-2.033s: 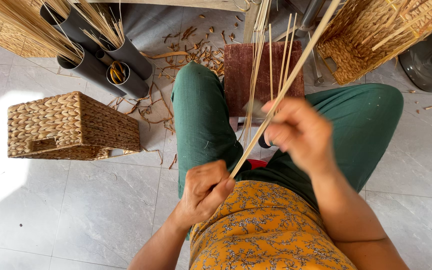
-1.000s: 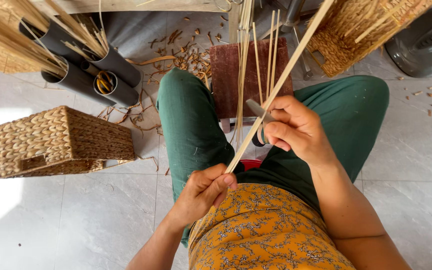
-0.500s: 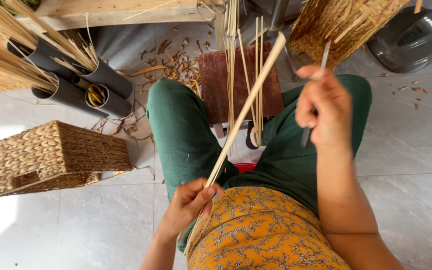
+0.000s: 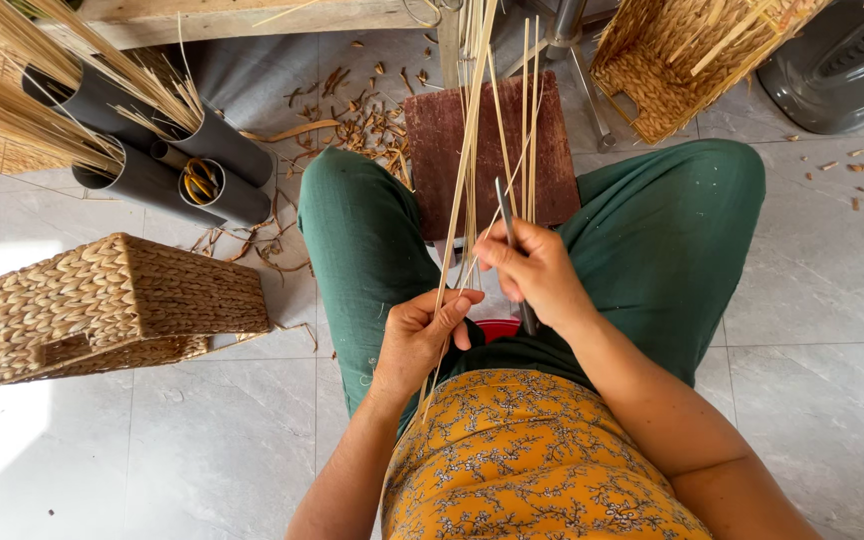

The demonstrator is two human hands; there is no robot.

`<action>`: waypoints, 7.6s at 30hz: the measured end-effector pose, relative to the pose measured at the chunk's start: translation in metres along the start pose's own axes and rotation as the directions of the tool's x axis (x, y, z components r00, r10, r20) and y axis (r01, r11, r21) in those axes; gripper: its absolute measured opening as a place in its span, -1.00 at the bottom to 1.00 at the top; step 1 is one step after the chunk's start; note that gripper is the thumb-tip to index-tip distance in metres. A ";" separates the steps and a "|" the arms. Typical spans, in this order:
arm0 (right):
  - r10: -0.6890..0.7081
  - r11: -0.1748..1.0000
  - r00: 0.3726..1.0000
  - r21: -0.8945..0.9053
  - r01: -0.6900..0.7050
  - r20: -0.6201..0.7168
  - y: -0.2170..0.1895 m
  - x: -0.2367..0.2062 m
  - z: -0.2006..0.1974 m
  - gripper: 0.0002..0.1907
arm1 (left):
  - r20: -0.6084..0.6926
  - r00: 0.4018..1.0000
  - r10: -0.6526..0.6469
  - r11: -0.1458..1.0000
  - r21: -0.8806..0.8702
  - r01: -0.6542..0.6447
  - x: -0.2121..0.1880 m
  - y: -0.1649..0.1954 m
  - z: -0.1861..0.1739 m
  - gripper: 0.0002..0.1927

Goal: The person sits on the floor and splits bamboo slats into thin strips, then uses a small knife to shave and point the ends of the strips by hand. Finished thin sticks are placed on a board beside them among a growing pile of strips.

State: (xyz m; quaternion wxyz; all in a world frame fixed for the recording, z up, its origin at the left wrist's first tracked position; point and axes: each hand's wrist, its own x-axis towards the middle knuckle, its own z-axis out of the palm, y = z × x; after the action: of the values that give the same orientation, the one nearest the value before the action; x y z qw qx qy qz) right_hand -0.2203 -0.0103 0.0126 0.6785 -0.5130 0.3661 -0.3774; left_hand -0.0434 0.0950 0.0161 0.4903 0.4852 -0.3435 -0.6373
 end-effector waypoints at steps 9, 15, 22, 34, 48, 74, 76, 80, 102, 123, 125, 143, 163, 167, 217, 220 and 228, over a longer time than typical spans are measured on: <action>0.089 0.986 0.994 0.133 -0.096 0.057 -0.001 0.027 -0.028 -0.75 | -0.046 0.997 -0.068 0.995 0.076 0.072 0.016 -0.004 0.000 -0.73; 0.006 0.999 0.980 0.042 -0.015 0.201 -0.032 0.040 -0.060 -0.43 | -0.043 0.998 -0.048 0.997 0.056 0.051 0.033 0.009 -0.019 -0.72; 0.082 0.991 0.964 0.078 -0.104 0.251 -0.063 0.066 -0.094 -0.31 | 0.020 0.998 -0.066 0.982 0.178 0.061 0.055 0.027 -0.028 -0.73; 0.036 0.995 0.995 0.085 -0.044 0.092 -0.069 0.102 -0.135 -0.41 | 0.016 0.997 -0.073 0.973 0.223 0.068 0.099 0.061 -0.038 -0.73; -0.188 0.972 0.803 0.008 0.233 -0.566 -0.044 0.136 -0.188 -0.48 | 0.164 0.985 -0.048 0.990 0.138 0.025 0.145 0.038 0.015 -0.76; 0.195 0.980 0.940 0.089 -0.177 -0.281 -0.023 0.128 -0.156 -0.61 | -0.664 0.681 0.308 0.944 0.121 -0.308 0.482 0.128 -0.188 -0.83; 0.241 0.970 0.931 0.108 -0.219 -0.274 -0.018 0.133 -0.155 -0.61 | -0.765 0.586 0.267 0.963 0.191 -0.190 0.494 0.132 -0.193 -0.84; 0.280 0.960 0.920 0.104 -0.262 -0.274 -0.013 0.142 -0.154 -0.60 | -0.834 0.492 0.251 0.960 0.148 -0.239 0.516 0.141 -0.198 -0.86; 0.197 0.974 0.942 -0.051 -0.219 -0.271 -0.008 0.148 -0.138 -0.58 | -0.592 0.579 0.560 0.784 0.151 -0.603 0.512 0.190 -0.131 -0.62; 0.384 0.908 0.919 -0.220 -0.357 0.093 0.058 0.052 -0.038 -0.81 | -0.133 0.811 0.570 0.821 0.124 -0.557 0.169 0.108 0.022 -0.71; 0.509 0.850 0.853 -0.224 -0.477 0.115 0.067 0.033 -0.020 -0.80 | -0.181 0.759 0.625 0.780 0.113 -0.616 0.148 0.132 0.019 -0.68; 0.242 0.968 0.970 0.081 -0.239 -0.030 0.083 -0.045 -0.064 -0.60 | -0.001 0.096 0.995 0.077 0.613 -0.786 -0.017 0.210 0.013 -0.79; -0.181 0.977 0.915 0.169 0.127 0.360 -0.092 -0.074 0.001 -0.32 | 0.264 0.922 0.283 0.856 0.365 -0.367 -0.004 0.125 -0.019 -0.74; -0.140 0.989 0.918 0.090 0.115 0.372 -0.089 -0.064 0.020 -0.43 | 0.319 0.907 0.274 0.865 0.330 -0.378 -0.007 0.109 -0.023 -0.77; 0.016 0.953 0.760 0.220 -0.208 0.649 -0.096 -0.078 0.048 -0.52 | 0.403 0.624 0.669 0.634 0.128 -0.763 -0.026 0.114 -0.045 -0.77; 0.019 0.951 0.763 0.224 -0.213 0.646 -0.095 -0.078 0.047 -0.53 | 0.400 0.628 0.668 0.636 0.133 -0.760 -0.027 0.113 -0.044 -0.77; -0.001 0.953 0.765 0.233 -0.196 0.644 -0.093 -0.078 0.047 -0.53 | 0.410 0.616 0.673 0.627 0.127 -0.769 -0.025 0.111 -0.044 -0.77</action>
State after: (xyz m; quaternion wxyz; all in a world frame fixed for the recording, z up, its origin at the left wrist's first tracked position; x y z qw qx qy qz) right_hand -0.2262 0.0607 0.1216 0.8479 -0.4866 0.0821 -0.1938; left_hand 0.0322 0.0895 0.1118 0.5663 0.2581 -0.6757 -0.3951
